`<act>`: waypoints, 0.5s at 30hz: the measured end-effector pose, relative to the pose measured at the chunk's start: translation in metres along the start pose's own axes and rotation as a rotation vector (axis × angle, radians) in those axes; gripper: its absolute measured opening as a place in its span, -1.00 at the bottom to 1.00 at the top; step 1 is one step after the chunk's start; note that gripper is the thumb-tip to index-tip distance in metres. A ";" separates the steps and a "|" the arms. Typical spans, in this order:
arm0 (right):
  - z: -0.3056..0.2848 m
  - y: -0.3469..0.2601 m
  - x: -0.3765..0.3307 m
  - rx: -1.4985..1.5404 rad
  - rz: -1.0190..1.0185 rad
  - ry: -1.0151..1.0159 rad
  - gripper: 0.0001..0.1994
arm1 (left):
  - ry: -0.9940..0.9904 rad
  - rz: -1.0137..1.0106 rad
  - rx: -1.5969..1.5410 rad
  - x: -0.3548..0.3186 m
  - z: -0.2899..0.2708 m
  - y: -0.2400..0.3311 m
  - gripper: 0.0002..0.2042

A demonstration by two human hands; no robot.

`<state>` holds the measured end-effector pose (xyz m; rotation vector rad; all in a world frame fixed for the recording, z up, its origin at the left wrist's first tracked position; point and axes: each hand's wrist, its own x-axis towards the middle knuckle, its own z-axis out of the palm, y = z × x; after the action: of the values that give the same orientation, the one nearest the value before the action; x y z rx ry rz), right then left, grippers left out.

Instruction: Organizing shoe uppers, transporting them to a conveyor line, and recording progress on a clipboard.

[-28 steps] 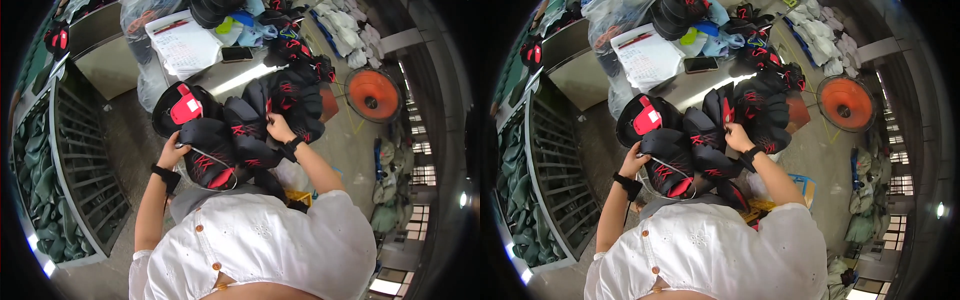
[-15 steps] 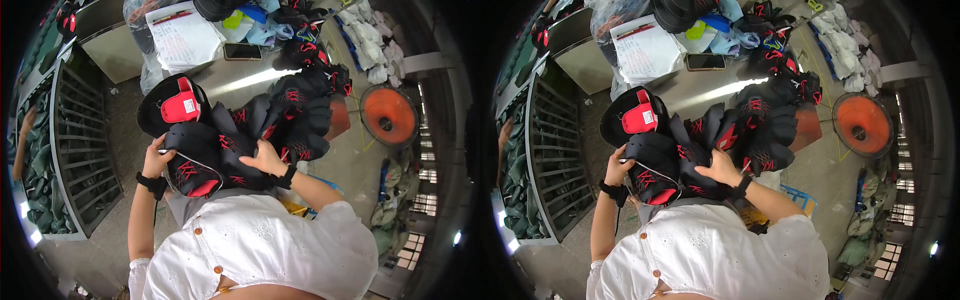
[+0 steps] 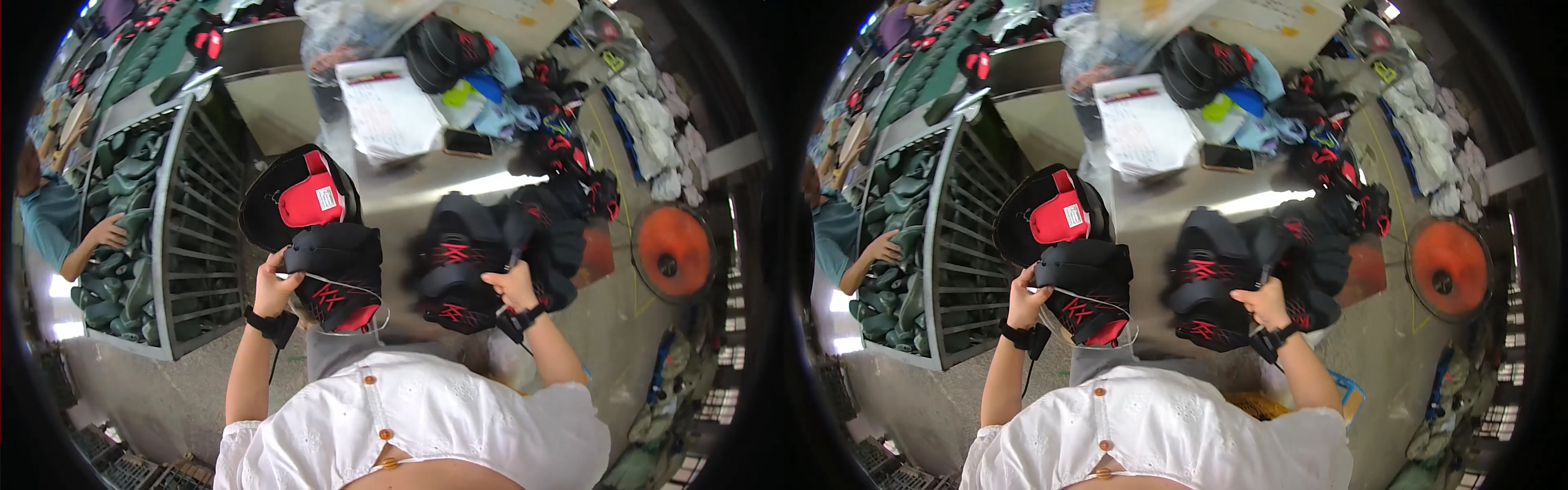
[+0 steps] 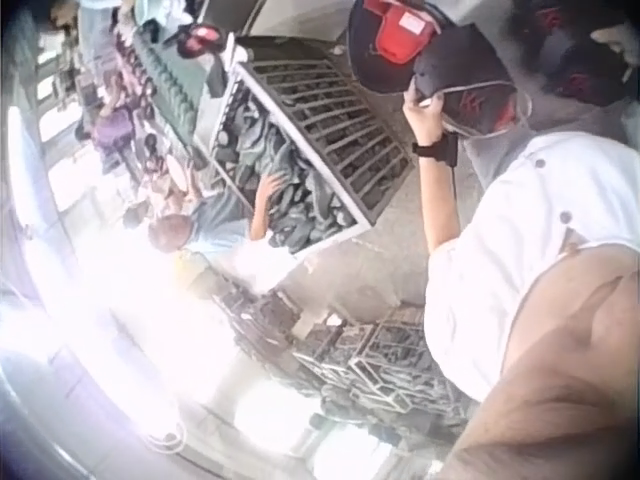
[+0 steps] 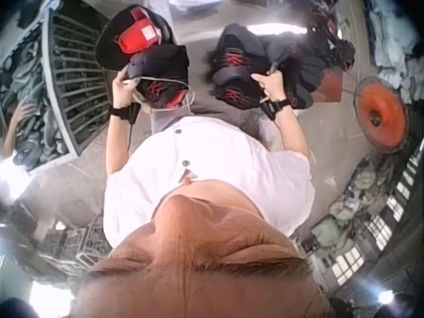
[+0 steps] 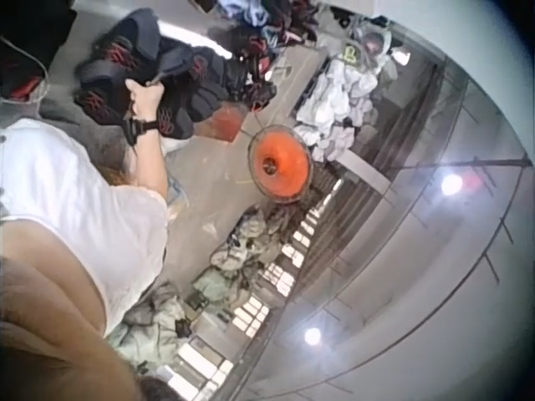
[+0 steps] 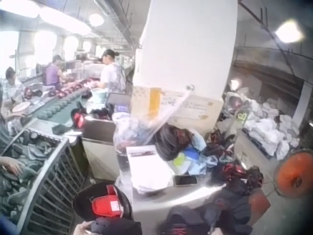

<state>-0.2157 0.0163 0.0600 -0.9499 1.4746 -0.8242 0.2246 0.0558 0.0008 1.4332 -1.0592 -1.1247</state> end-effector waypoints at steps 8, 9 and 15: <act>0.123 -0.106 0.009 0.156 -0.323 0.005 -0.70 | 0.158 0.168 0.334 0.017 -0.145 0.010 -0.52; 0.148 -0.123 0.019 0.142 -0.349 -0.037 -0.70 | 0.203 0.113 0.345 0.016 -0.160 0.020 -0.53; 0.301 -0.218 0.103 0.109 -0.493 -0.282 -0.75 | 0.359 0.133 0.218 0.016 -0.259 0.038 -0.56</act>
<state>0.1036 -0.1651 0.1778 -1.3118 0.9526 -1.0609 0.4791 0.0820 0.0575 1.6354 -1.0224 -0.6391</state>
